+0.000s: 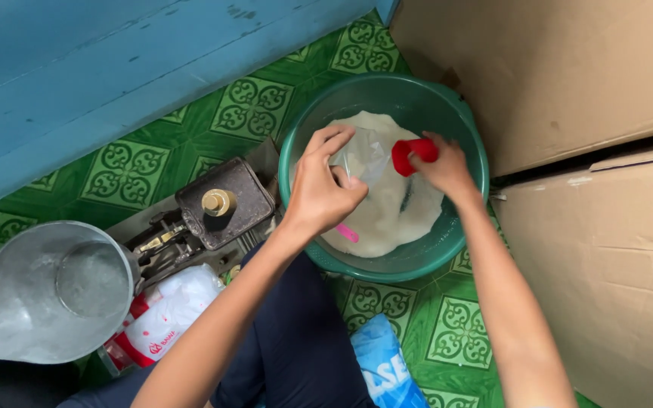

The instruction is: Scooping white powder from a basin into a measuring funnel and then into plastic bags.

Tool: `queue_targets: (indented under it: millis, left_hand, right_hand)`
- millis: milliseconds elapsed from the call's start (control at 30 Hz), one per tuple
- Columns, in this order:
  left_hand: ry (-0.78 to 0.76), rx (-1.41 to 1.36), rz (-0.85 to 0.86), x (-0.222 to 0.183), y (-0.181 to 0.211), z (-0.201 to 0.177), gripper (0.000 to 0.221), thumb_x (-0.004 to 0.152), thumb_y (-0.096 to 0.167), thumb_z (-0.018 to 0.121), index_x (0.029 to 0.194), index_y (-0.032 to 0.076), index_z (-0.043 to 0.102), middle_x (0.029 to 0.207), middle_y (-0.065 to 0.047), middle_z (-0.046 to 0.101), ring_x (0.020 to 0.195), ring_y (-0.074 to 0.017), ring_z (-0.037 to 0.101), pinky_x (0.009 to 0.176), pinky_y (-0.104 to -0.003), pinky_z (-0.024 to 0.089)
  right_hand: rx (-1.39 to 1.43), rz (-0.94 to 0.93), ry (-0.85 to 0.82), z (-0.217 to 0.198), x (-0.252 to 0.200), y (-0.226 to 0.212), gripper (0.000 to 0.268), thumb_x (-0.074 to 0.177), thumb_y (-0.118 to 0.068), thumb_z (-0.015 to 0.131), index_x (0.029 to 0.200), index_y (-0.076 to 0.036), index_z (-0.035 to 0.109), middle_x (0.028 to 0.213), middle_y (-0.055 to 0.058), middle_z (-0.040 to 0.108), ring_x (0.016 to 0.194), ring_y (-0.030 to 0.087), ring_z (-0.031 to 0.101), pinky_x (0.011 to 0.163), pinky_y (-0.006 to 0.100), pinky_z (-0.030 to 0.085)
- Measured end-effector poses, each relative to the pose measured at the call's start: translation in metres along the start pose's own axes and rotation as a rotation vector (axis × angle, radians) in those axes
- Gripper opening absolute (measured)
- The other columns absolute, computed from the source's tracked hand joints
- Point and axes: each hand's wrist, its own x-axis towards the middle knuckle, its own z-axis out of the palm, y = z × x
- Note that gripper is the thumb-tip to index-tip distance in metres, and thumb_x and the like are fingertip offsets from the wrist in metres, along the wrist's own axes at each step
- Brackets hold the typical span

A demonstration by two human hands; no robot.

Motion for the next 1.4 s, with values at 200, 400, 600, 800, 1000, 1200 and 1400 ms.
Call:
queue_targets:
  millis: [200,400,600,800,1000,1200,1400]
  left_hand:
    - [0.020,-0.099,0.002,-0.004,0.004,-0.002,0.066,0.067,0.000,0.058,0.132,-0.010,0.051,0.132,-0.018,0.052,0.054,-0.0115,0.060,0.057,-0.026,0.051]
    - [0.011,-0.143,-0.017,-0.012,0.016,-0.006,0.065,0.069,-0.001,0.057,0.133,-0.011,0.049,0.132,-0.017,0.051,0.052,-0.0087,0.055,0.054,-0.026,0.049]
    - [-0.011,-0.152,-0.037,-0.017,0.025,-0.010,0.066,0.068,-0.001,0.057,0.133,-0.011,0.050,0.131,-0.017,0.051,0.053,-0.0086,0.056,0.055,-0.026,0.051]
    - [-0.004,-0.145,-0.025,-0.017,0.024,-0.010,0.066,0.068,-0.001,0.058,0.133,-0.010,0.050,0.131,-0.016,0.052,0.054,-0.0085,0.057,0.056,-0.024,0.051]
    - [0.012,-0.112,-0.001,-0.015,0.016,-0.006,0.065,0.069,0.000,0.057,0.133,-0.011,0.050,0.132,-0.018,0.051,0.055,-0.0093,0.058,0.057,-0.026,0.051]
    - [0.020,-0.081,0.012,-0.009,0.010,-0.006,0.065,0.069,0.000,0.055,0.133,-0.012,0.050,0.133,-0.020,0.051,0.056,-0.0105,0.060,0.058,-0.027,0.052]
    - [0.006,-0.068,0.013,-0.002,-0.001,-0.004,0.066,0.068,0.001,0.056,0.132,-0.011,0.051,0.133,-0.020,0.051,0.058,-0.0119,0.063,0.062,-0.027,0.053]
  right_hand:
    - [-0.013,-0.160,0.038,0.048,0.023,-0.005,0.059,0.088,-0.006,0.065,0.143,-0.005,0.043,0.144,0.040,0.019,0.135,0.058,0.029,0.101,0.059,0.047]
    - [-0.213,-0.162,-0.038,0.087,0.045,0.039,0.058,0.089,-0.013,0.065,0.143,-0.010,0.045,0.137,0.033,0.030,0.132,0.049,0.034,0.087,0.056,0.055]
    - [-0.349,-0.329,-0.353,0.082,0.021,0.045,0.067,0.081,-0.026,0.069,0.142,-0.007,0.047,0.139,0.032,0.036,0.134,0.048,0.035,0.093,0.047,0.055]
    - [-0.416,-0.439,-0.482,0.108,-0.035,0.051,0.060,0.080,-0.037,0.067,0.132,-0.009,0.058,0.130,0.031,0.046,0.119,0.047,0.053,0.087,0.042,0.058]
    - [-0.410,-0.376,-0.669,0.098,-0.060,0.011,0.058,0.083,-0.040,0.062,0.136,-0.019,0.057,0.135,0.028,0.046,0.126,0.046,0.048,0.099,0.046,0.051]
    - [-0.064,-0.128,-0.808,0.048,-0.075,-0.030,0.061,0.084,-0.042,0.053,0.136,-0.011,0.058,0.133,0.036,0.053,0.126,0.049,0.051,0.103,0.052,0.045]
    - [0.259,-0.004,-0.609,0.030,-0.076,-0.001,0.064,0.088,-0.047,0.052,0.142,-0.012,0.052,0.133,0.032,0.055,0.121,0.046,0.055,0.101,0.052,0.046]
